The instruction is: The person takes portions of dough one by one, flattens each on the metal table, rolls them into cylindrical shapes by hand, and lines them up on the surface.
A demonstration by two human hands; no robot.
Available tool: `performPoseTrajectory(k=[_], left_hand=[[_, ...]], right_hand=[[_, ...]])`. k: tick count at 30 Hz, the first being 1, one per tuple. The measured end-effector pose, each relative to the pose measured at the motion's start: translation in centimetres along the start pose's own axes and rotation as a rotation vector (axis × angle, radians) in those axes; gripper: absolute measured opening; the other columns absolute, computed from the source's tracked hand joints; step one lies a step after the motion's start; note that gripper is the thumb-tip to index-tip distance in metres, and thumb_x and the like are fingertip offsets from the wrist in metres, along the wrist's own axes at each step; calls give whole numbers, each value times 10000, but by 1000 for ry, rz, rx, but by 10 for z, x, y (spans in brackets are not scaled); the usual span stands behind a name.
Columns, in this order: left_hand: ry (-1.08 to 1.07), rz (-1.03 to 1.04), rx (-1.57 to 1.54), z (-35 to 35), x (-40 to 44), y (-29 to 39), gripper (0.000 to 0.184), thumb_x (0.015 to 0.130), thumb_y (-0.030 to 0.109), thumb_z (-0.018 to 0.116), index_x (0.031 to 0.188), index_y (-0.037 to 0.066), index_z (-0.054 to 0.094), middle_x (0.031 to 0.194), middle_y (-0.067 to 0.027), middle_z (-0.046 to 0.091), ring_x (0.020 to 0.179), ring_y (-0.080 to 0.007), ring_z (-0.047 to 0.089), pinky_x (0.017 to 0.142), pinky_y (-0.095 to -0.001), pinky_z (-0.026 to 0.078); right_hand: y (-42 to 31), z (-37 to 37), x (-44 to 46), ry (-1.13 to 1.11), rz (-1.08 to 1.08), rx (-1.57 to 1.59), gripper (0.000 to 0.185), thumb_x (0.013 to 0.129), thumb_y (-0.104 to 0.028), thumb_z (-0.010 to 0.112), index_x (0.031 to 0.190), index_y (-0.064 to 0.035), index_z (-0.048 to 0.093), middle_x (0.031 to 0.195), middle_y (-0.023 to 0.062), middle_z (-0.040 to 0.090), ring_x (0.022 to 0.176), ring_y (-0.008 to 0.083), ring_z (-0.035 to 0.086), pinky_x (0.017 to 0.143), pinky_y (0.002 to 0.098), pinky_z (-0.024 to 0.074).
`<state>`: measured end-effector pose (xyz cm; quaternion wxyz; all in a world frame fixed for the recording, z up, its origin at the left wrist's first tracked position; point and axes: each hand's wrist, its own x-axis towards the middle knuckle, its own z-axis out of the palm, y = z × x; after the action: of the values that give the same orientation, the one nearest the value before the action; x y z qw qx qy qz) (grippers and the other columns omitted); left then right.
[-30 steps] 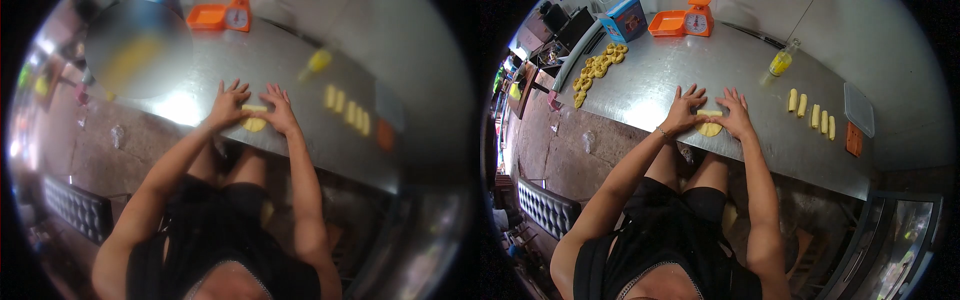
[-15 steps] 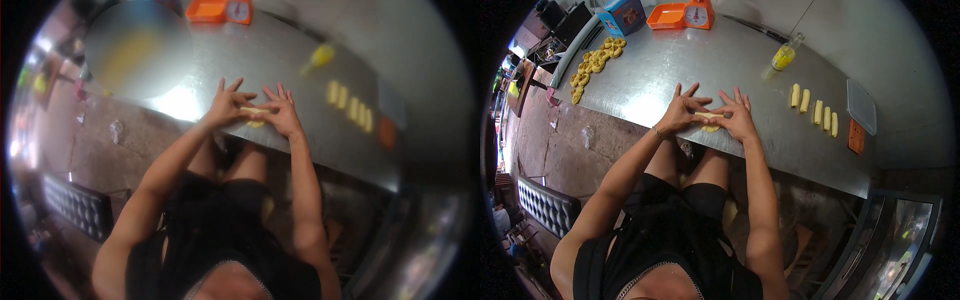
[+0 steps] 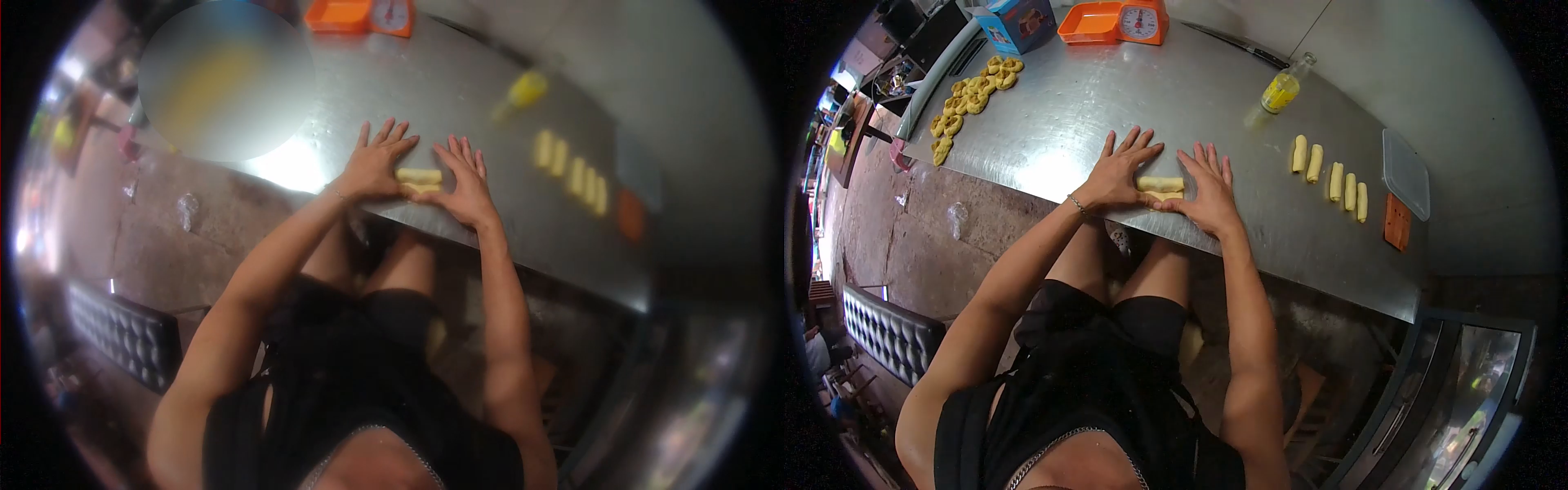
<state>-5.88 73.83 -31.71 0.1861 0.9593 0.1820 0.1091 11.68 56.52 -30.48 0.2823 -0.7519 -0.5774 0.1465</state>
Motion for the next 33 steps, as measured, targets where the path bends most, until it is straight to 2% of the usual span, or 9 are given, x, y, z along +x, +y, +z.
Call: performPoseTrajectory(k=[11,16,20,22,27,29,30,32,33], left_hand=[[-113,22,68,-6,1,-1,1341,576,731,912,1675,156,403,1766,-197,273,1671,-387,111,1306,-688,57],[-83,101,72,-6,-3,-6,1444,510,849,867,1677,142,398,1767,-212,256,1666,-402,122,1306,-688,16],[-29,152,49,-5,-5,-12,1442,494,866,859,1660,133,430,1759,-212,280,1662,-404,142,1311,-679,23],[-22,113,-137,-4,-3,-14,1417,484,871,858,1636,140,475,1753,-212,296,1660,-403,151,1315,-671,31],[-9,147,13,-2,-9,-9,1384,478,869,861,1612,155,515,1748,-210,311,1659,-403,154,1317,-667,34],[-2,163,26,-5,-7,-10,1377,473,867,863,1604,157,529,1748,-212,311,1659,-404,155,1317,-668,36],[24,175,-21,-4,-8,-12,1239,520,829,874,1531,165,609,1730,-195,359,1658,-401,166,1317,-665,27],[50,183,-74,-3,-8,-13,1103,566,791,885,1458,172,690,1711,-178,408,1657,-398,177,1318,-662,17],[24,143,-152,-3,-6,-13,897,646,722,880,1351,182,752,1663,-144,484,1644,-404,217,1307,-686,31]], right_hand=[[-9,0,2,-89,14,-108,1178,671,-554,954,1654,-158,439,1763,253,242,1669,413,102,1333,575,-2],[-11,7,1,-51,38,-102,1218,669,-558,956,1674,-150,402,1768,270,210,1669,431,80,1316,619,-33],[-14,0,3,-101,68,-120,1248,663,-542,964,1688,-142,375,1774,262,198,1673,416,65,1313,624,-46],[-16,-2,1,-127,52,-126,1274,656,-532,970,1698,-139,351,1778,260,182,1676,408,46,1314,618,-55],[-24,2,-2,-105,101,-132,1306,633,-550,975,1702,-142,345,1785,253,159,1678,400,33,1318,608,-47],[-20,-3,-4,-101,35,-139,1184,656,-539,970,1649,-147,459,1777,252,199,1678,394,64,1323,596,-32],[-13,-2,-2,-98,33,-142,1184,656,-539,970,1649,-147,459,1777,252,199,1678,394,64,1323,596,-32],[3,5,-2,-23,6,60,907,729,-485,945,1520,-177,624,1747,218,317,1670,382,143,1330,580,1],[3,7,0,-24,13,64,907,729,-485,945,1520,-177,624,1747,218,317,1670,382,143,1330,580,1]])
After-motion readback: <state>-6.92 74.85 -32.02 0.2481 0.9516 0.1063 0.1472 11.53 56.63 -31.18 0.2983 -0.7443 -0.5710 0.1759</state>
